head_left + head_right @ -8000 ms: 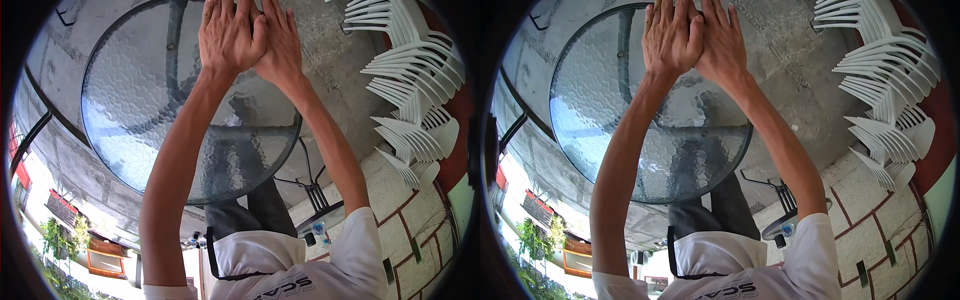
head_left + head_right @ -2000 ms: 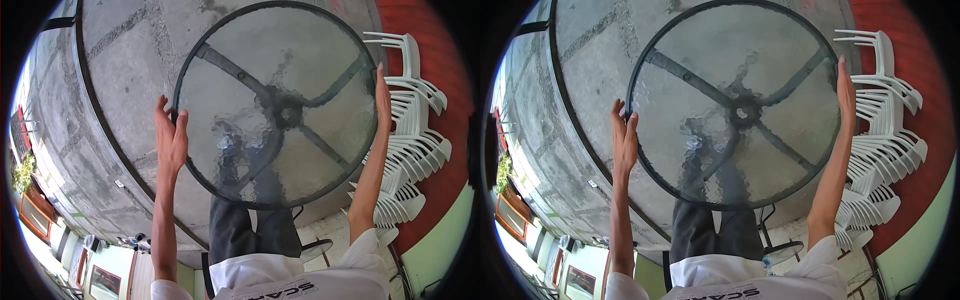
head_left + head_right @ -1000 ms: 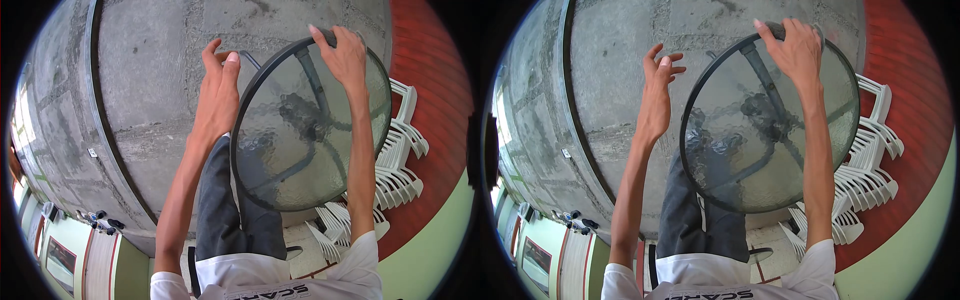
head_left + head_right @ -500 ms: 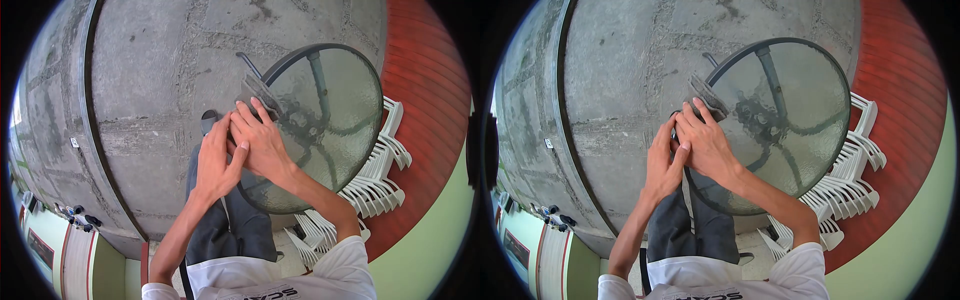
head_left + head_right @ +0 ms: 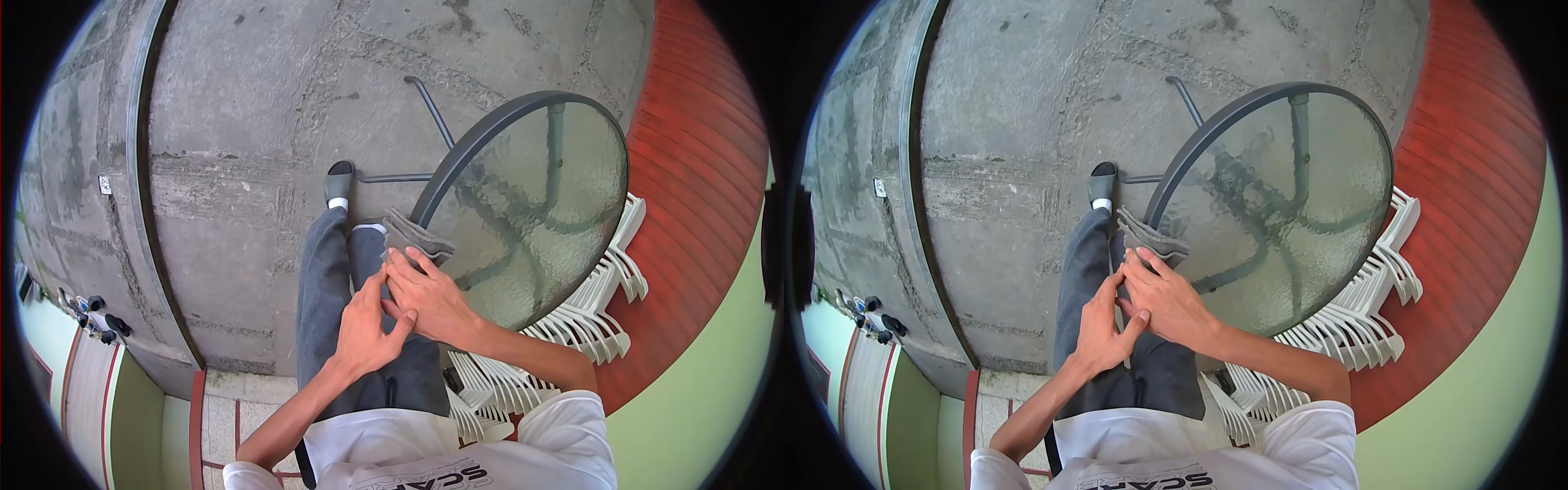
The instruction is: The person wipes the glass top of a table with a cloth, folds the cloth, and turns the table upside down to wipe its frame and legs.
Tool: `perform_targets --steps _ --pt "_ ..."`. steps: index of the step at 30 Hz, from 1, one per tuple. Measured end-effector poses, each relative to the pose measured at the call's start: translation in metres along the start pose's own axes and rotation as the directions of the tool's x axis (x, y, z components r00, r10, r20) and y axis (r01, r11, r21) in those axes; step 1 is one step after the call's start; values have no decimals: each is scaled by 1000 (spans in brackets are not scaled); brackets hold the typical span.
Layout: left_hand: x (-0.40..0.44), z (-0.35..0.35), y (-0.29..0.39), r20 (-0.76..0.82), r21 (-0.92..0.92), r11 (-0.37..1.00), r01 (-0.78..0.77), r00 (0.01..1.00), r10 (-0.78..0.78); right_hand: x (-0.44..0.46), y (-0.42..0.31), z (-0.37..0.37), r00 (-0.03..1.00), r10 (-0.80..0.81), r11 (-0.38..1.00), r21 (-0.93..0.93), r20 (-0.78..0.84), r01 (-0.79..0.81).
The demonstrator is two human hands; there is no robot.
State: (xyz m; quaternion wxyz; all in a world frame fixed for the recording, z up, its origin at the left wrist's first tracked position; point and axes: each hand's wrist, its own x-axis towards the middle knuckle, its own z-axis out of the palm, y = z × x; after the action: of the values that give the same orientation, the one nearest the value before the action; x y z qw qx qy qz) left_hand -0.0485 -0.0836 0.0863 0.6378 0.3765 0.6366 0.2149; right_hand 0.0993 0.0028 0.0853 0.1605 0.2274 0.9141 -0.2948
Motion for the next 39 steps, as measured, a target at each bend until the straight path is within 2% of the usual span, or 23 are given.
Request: perform_targets --steps 7,13,16,19,22,23,25,27,29,32,33,36,37,39 --pt "-31 22 -17 30 -81 993 84 996 -82 -27 -22 25 994 -49 999 -9 102 50" --pt "-58 55 -31 103 16 985 171 980 -172 -66 -43 56 996 -12 987 159 85 -2" --pt "-64 82 -42 223 28 974 224 949 -224 -99 -51 82 992 -18 942 336 122 -24" --pt "-74 109 -46 242 52 963 265 932 -270 -134 -64 118 967 253 692 702 -12 -172" --pt "-91 140 -60 200 -30 973 227 956 -216 -163 -72 141 964 236 693 717 -123 -78" --pt "-96 147 -66 256 36 965 258 931 -259 -175 -77 151 945 280 691 719 -168 -77" --pt "-101 170 -60 269 152 963 221 929 -255 -199 -92 184 898 415 529 842 -148 -106" --pt "-102 204 -61 320 273 954 126 923 -214 -232 -99 214 847 487 584 801 -214 -133" --pt "-103 234 -74 380 402 916 -15 912 -152 -259 -103 231 819 445 808 558 -363 -191" --pt "-99 269 -82 463 538 804 -254 886 -31 -283 -108 266 721 560 796 506 -408 -332" --pt "-95 280 -71 481 569 782 -254 874 -67 -285 -105 277 656 616 735 617 -435 -281" --pt "-84 316 -44 528 613 768 -184 819 -225 -317 -89 275 655 638 741 554 -405 -379" --pt "-79 327 -34 550 672 715 -194 777 -306 -322 -82 280 584 685 700 614 -435 -364" --pt "-70 351 -30 558 673 716 -183 762 -330 -339 -69 283 509 734 645 697 -449 -314"
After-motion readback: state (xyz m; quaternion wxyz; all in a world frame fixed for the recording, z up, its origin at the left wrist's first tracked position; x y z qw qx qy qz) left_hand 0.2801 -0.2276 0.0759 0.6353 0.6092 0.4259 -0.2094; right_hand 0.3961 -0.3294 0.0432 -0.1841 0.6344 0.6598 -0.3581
